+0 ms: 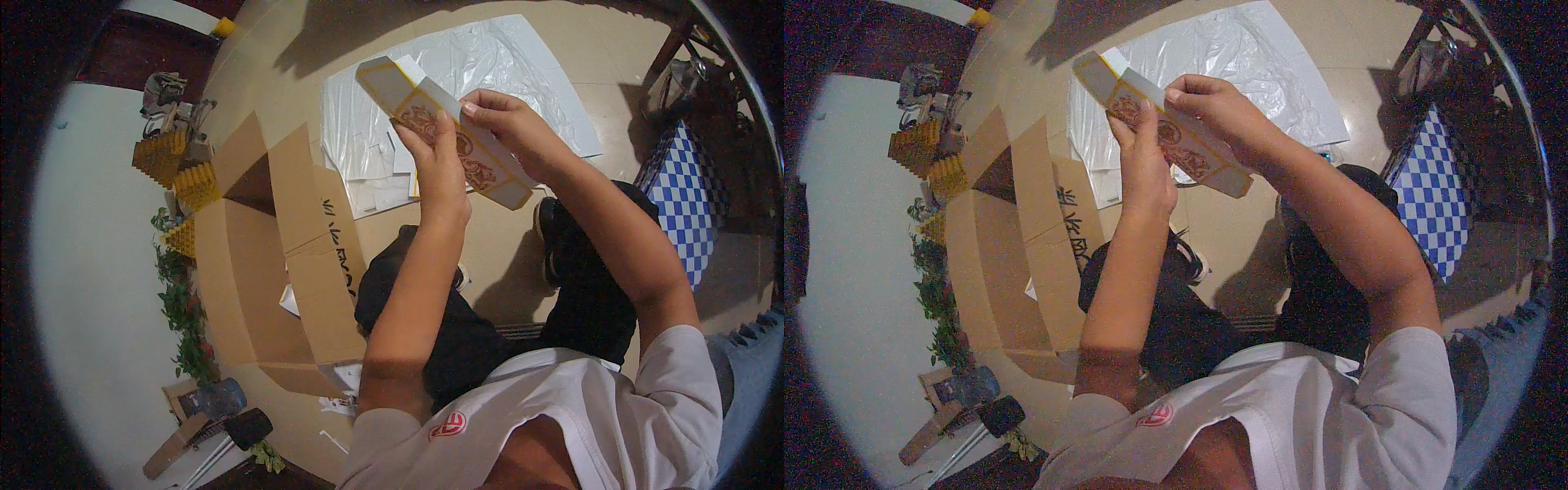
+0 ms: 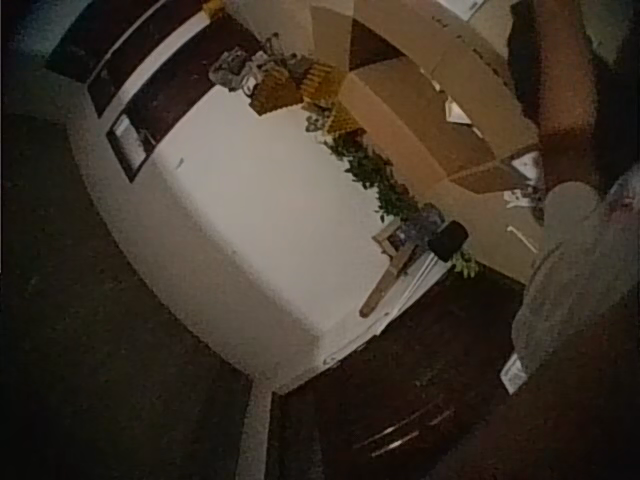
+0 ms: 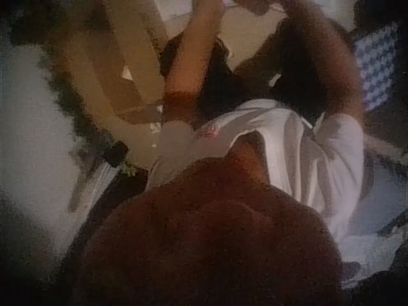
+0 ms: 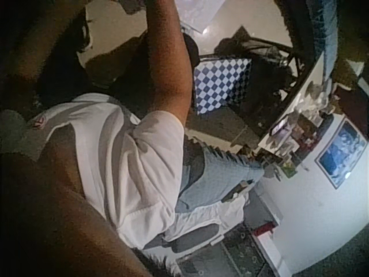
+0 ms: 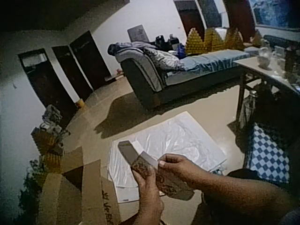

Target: The person sits on the floor and assembles small paper boxes by folding flaps and securing them with adhesive tape. They repeatedly pick up flat paper pieces, fold them into box shapes, and apply tape to seal the edges.

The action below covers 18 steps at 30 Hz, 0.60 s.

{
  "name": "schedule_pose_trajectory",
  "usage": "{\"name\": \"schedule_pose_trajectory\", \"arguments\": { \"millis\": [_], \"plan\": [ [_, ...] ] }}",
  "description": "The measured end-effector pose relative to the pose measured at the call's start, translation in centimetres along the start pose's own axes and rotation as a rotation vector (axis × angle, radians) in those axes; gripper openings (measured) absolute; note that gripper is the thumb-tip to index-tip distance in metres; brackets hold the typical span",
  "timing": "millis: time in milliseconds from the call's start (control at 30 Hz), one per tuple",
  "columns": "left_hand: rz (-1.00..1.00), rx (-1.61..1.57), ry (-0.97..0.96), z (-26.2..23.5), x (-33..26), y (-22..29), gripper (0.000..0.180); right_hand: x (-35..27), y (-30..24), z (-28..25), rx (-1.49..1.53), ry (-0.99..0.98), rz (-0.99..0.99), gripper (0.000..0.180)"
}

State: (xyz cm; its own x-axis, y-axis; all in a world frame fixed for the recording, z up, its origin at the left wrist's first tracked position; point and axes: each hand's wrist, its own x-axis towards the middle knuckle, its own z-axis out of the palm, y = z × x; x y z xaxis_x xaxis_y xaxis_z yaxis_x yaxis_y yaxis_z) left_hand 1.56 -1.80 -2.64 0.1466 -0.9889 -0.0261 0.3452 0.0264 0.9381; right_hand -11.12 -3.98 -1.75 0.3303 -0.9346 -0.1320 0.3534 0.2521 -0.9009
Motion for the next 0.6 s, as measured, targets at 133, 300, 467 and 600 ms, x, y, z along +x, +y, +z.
{"name": "schedule_pose_trajectory", "arguments": {
  "millis": [133,300,467,600],
  "plan": [
    [-0.097,0.008,-0.023,0.5,-0.4,0.8,0.076,0.0,0.3,0.0,0.053,-0.034,0.032,0.019],
    [-0.127,0.051,0.008,0.4,-0.2,1.4,0.074,-0.3,0.5,0.4,0.113,-0.168,0.122,0.019],
    [-0.082,-0.007,0.046,0.0,0.8,1.3,0.070,-0.7,0.4,2.1,-0.127,-0.150,0.052,0.022],
    [-0.036,0.034,0.190,-1.1,2.6,2.0,0.072,-0.7,1.4,2.6,-0.248,-0.179,-0.064,0.023]
  ]
}}
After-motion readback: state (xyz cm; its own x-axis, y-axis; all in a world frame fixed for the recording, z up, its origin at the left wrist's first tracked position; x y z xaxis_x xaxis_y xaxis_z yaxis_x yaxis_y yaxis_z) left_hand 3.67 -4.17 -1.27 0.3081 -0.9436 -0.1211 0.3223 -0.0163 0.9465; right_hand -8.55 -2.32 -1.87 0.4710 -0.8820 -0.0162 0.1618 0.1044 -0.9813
